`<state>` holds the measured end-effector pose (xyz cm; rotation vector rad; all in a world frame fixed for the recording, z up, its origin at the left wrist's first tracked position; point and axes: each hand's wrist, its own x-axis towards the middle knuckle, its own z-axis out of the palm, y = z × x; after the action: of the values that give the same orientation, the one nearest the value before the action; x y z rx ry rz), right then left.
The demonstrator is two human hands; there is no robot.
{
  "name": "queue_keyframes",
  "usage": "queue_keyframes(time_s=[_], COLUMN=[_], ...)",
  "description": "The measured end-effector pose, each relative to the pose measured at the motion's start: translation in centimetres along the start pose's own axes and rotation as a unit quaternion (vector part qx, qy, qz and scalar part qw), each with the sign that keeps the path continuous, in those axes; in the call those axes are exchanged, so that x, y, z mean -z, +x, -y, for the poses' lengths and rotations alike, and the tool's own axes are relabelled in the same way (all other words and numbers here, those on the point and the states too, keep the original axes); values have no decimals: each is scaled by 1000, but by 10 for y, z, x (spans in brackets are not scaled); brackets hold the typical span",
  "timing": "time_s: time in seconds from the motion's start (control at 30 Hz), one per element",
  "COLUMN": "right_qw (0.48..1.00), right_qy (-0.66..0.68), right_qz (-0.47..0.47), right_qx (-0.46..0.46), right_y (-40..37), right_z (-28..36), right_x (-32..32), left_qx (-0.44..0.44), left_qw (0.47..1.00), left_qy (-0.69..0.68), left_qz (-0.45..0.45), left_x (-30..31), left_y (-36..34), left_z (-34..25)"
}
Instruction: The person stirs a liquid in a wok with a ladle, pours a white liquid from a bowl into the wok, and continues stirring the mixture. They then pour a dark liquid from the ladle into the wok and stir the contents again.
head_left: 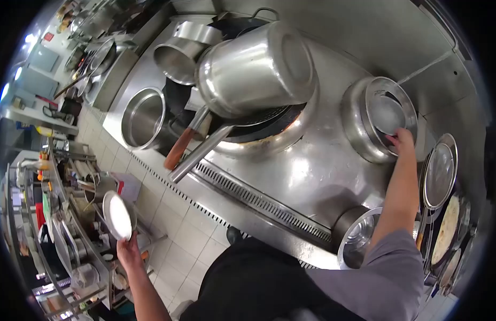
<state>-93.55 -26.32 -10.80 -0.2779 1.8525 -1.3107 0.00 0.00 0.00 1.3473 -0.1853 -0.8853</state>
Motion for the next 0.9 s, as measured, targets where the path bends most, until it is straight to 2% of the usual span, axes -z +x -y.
queue_keyframes(time_s=[0.07, 0.1, 0.2, 0.3, 0.47, 0.53, 0.57, 0.6, 0.63, 0.67, 0.73, 0.77, 0.83, 0.9], right_qw=[1000, 996, 992, 981, 980, 979, 973, 947, 866, 745, 676, 676, 664, 677], right_qy=[11, -27, -101, -172, -168, -165, -188, -282, -405, -512, -601, -597, -521, -443], right_qz=[26, 6, 42, 63, -4, 56, 51, 27, -26, -82, -68, -87, -110, -163], right_qx=[8, 87, 64, 64, 109, 107, 122, 149, 293, 420, 422, 424, 525, 564], right_y=[-7, -18, -84, -127, -207, -200, -200, -224, -205, -184, -246, -255, -266, -273], right_z=[-10, 63, 65, 73, 67, 56, 51, 58, 40, 24, 54, 70, 107, 164], right_x=[1, 28, 16, 6, -45, -53, -63, -81, -82, -82, -106, -110, -109, -98], left_qx=[14, 20, 3, 1, 8, 5, 0, 13, 5, 16, 18, 21, 13, 11], left_qw=[998, 999, 1000, 1000, 997, 996, 996, 994, 996, 997, 996, 996, 995, 995], left_qy=[9, -48, 8, 17, 58, 48, 40, 33, 32, 34, 47, 48, 62, 68], left_qz=[-53, 0, -1, 16, 56, 74, 83, 102, 78, 67, 69, 75, 72, 75], left_x=[12, 0, -27, -38, -39, -36, -33, -23, -34, -33, -20, -10, -26, -5], left_y=[8, 20, 3, 9, 20, 22, 23, 29, 19, 17, 22, 28, 8, 17], left_z=[-11, 53, 8, 6, 12, 16, 19, 23, 21, 21, 26, 31, 27, 39])
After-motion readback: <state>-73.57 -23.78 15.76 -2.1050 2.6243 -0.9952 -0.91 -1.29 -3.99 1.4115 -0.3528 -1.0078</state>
